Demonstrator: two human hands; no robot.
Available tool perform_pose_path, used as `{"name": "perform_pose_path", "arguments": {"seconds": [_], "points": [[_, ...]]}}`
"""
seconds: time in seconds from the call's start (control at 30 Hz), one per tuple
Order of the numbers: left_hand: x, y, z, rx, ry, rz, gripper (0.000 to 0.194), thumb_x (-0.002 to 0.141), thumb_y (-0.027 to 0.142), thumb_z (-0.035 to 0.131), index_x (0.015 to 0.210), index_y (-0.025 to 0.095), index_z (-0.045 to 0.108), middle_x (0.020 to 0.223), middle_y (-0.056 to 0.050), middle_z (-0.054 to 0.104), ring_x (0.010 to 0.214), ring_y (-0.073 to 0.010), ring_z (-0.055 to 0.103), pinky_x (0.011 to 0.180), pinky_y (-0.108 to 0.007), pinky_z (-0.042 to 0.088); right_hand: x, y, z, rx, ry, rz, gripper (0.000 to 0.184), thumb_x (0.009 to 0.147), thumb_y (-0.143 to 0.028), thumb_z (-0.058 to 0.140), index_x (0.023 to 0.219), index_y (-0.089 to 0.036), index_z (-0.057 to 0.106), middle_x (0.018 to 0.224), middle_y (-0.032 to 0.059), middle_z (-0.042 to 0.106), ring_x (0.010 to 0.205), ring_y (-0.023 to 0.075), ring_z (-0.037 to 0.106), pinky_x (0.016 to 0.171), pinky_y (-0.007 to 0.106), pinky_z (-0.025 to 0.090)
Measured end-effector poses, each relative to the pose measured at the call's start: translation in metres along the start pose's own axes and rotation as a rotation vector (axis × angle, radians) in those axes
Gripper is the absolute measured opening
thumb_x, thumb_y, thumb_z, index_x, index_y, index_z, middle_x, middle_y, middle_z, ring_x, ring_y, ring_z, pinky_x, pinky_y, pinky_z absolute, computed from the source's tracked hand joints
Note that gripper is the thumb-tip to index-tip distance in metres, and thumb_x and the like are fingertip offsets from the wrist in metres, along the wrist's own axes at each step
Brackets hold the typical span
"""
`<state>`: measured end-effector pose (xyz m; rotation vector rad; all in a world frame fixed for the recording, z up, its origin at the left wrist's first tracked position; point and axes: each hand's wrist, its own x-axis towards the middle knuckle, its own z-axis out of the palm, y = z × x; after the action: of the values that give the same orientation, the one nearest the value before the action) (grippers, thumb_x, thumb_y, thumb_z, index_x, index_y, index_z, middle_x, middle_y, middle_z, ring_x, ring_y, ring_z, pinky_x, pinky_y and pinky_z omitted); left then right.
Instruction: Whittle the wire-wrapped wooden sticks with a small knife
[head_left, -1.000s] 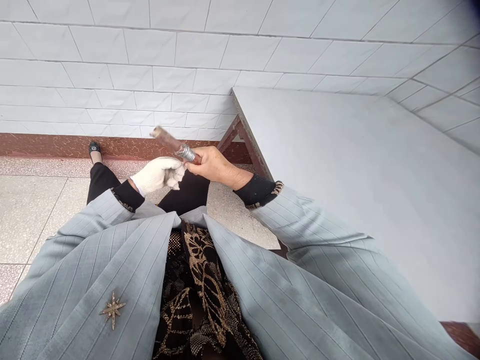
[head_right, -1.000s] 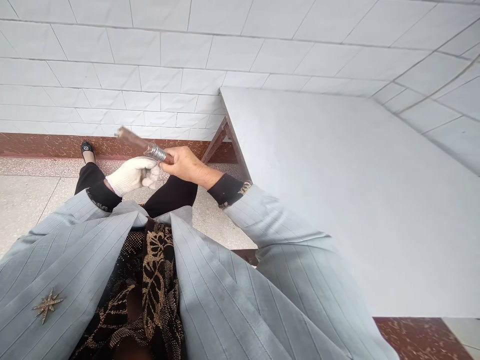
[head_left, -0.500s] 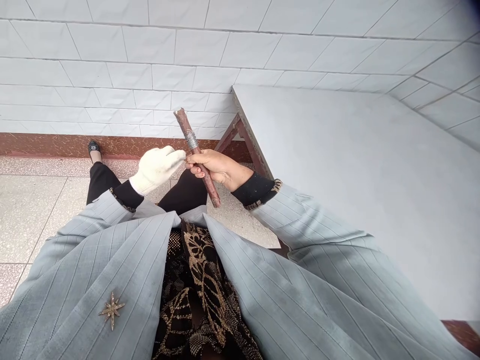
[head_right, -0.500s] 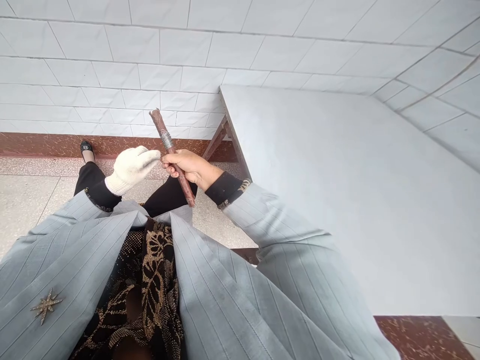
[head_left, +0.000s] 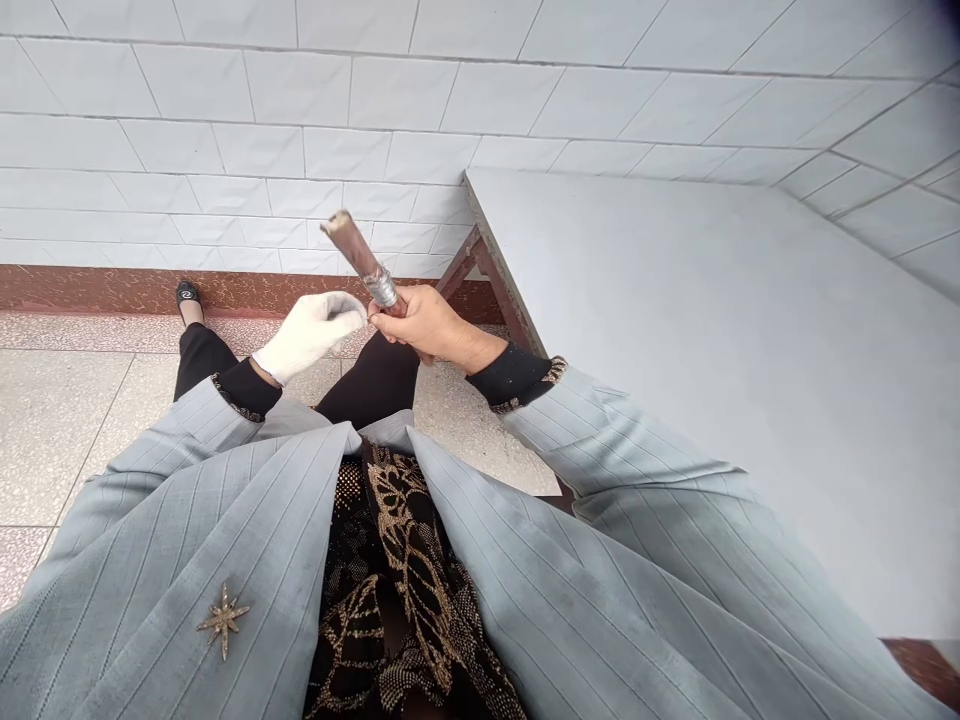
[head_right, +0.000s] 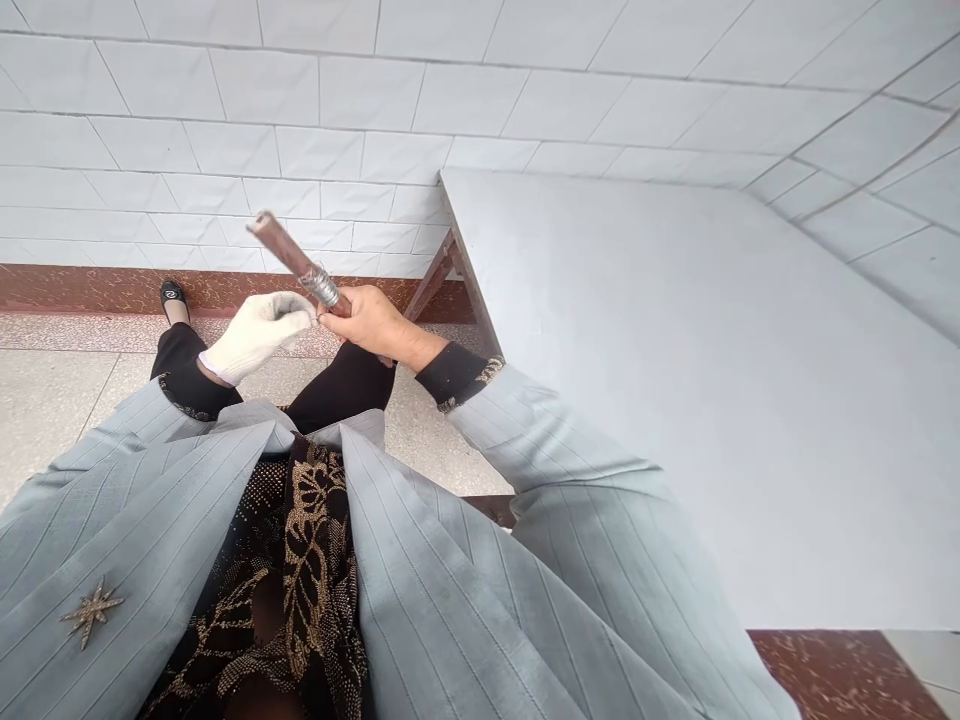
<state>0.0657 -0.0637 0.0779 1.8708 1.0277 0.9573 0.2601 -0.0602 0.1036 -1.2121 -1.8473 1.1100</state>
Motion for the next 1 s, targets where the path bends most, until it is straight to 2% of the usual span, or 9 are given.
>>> {"name": "perform_pose_path", "arguments": {"seconds": [0.1, 0.2, 0.27, 0.37, 0.43, 0.53, 0.67, 0.8, 1.0], "points": [[0.0, -0.006, 0.003, -0.314, -0.131, -0.163, 0.015, 0.093, 0.026, 0.055, 0.084, 0.016, 0.063, 0.063, 0.001, 0.055, 0.045, -0.0064, 0.037, 0.049, -0.027, 0.039, 0.001, 0.003, -0.001, -0.117, 0.035, -0.173, 0.014, 0.075, -0.012, 0.069, 0.067, -0.016, 0.059, 0.062, -0.0037, 0.052, 0.062, 0.0095, 0.046, 0.057, 0.022, 0.035], [-0.001, -0.013, 0.007, -0.403, -0.144, -0.182, 0.018, 0.094, 0.027, 0.051, 0.084, 0.017, 0.061, 0.066, 0.001, 0.054, 0.044, -0.0052, 0.034, 0.048, -0.026, 0.038, 0.002, 0.007, 0.003, -0.003, 0.04, -0.062, 0.012, 0.077, -0.013, 0.068, 0.071, -0.017, 0.058, 0.058, -0.0048, 0.05, 0.056, 0.0091, 0.044, 0.052, 0.022, 0.034], [-0.003, -0.016, 0.009, -0.273, -0.041, -0.107, 0.014, 0.093, 0.026, 0.054, 0.095, 0.017, 0.065, 0.075, -0.001, 0.062, 0.05, -0.0068, 0.046, 0.054, -0.026, 0.045, 0.003, 0.008, 0.005, 0.19, 0.022, 0.093, 0.01, 0.08, -0.012, 0.066, 0.077, -0.018, 0.058, 0.054, -0.0063, 0.047, 0.048, 0.008, 0.04, 0.045, 0.021, 0.032], [-0.005, -0.018, 0.01, 0.15, 0.139, 0.089, 0.026, 0.089, 0.023, 0.059, 0.113, 0.018, 0.066, 0.097, -0.004, 0.072, 0.074, -0.0112, 0.063, 0.072, -0.027, 0.053, 0.004, 0.006, 0.006, 0.468, -0.019, 0.271, 0.016, 0.082, -0.007, 0.064, 0.075, -0.018, 0.054, 0.053, -0.0064, 0.045, 0.045, 0.0057, 0.037, 0.04, 0.017, 0.029], [-0.005, -0.019, 0.01, 0.423, 0.191, 0.206, 0.027, 0.092, 0.025, 0.059, 0.117, 0.02, 0.067, 0.106, -0.005, 0.072, 0.086, -0.0141, 0.067, 0.078, -0.028, 0.053, 0.005, 0.004, 0.005, 0.578, -0.063, 0.358, 0.02, 0.083, -0.003, 0.062, 0.073, -0.017, 0.052, 0.057, -0.0045, 0.048, 0.045, 0.0042, 0.036, 0.038, 0.015, 0.029], [-0.004, -0.019, 0.01, 0.679, 0.198, 0.271, 0.022, 0.099, 0.031, 0.054, 0.111, 0.022, 0.07, 0.1, -0.004, 0.072, 0.086, -0.0159, 0.068, 0.073, -0.027, 0.049, 0.005, 0.001, 0.004, 0.654, -0.124, 0.431, 0.022, 0.086, -0.001, 0.059, 0.071, -0.016, 0.051, 0.06, -0.0021, 0.052, 0.045, 0.003, 0.035, 0.037, 0.013, 0.028], [-0.001, -0.02, 0.009, 0.838, 0.199, 0.301, 0.025, 0.101, 0.037, 0.052, 0.108, 0.024, 0.072, 0.09, -0.004, 0.07, 0.072, -0.016, 0.064, 0.062, -0.028, 0.042, 0.004, -0.002, 0.005, 0.68, -0.15, 0.459, 0.025, 0.088, 0.002, 0.053, 0.07, -0.015, 0.05, 0.059, -0.002, 0.051, 0.044, 0.0031, 0.034, 0.036, 0.012, 0.027], [0.002, -0.02, 0.006, 0.94, 0.184, 0.398, 0.028, 0.103, 0.034, 0.046, 0.107, 0.024, 0.073, 0.086, -0.006, 0.07, 0.067, -0.017, 0.061, 0.061, -0.032, 0.038, 0.004, -0.002, 0.005, 0.689, -0.154, 0.485, 0.024, 0.088, 0.002, 0.055, 0.071, -0.015, 0.05, 0.06, -0.0017, 0.052, 0.044, 0.0032, 0.035, 0.035, 0.012, 0.028], [0.004, -0.018, 0.006, 0.89, 0.158, 0.43, 0.026, 0.098, 0.03, 0.049, 0.089, 0.022, 0.072, 0.076, -0.007, 0.066, 0.07, -0.0185, 0.063, 0.067, -0.033, 0.042, 0.004, 0.004, 0.009, 0.605, -0.1, 0.437, 0.024, 0.086, -0.002, 0.061, 0.072, -0.017, 0.049, 0.061, -0.0019, 0.051, 0.046, 0.0041, 0.037, 0.038, 0.014, 0.03]]}}
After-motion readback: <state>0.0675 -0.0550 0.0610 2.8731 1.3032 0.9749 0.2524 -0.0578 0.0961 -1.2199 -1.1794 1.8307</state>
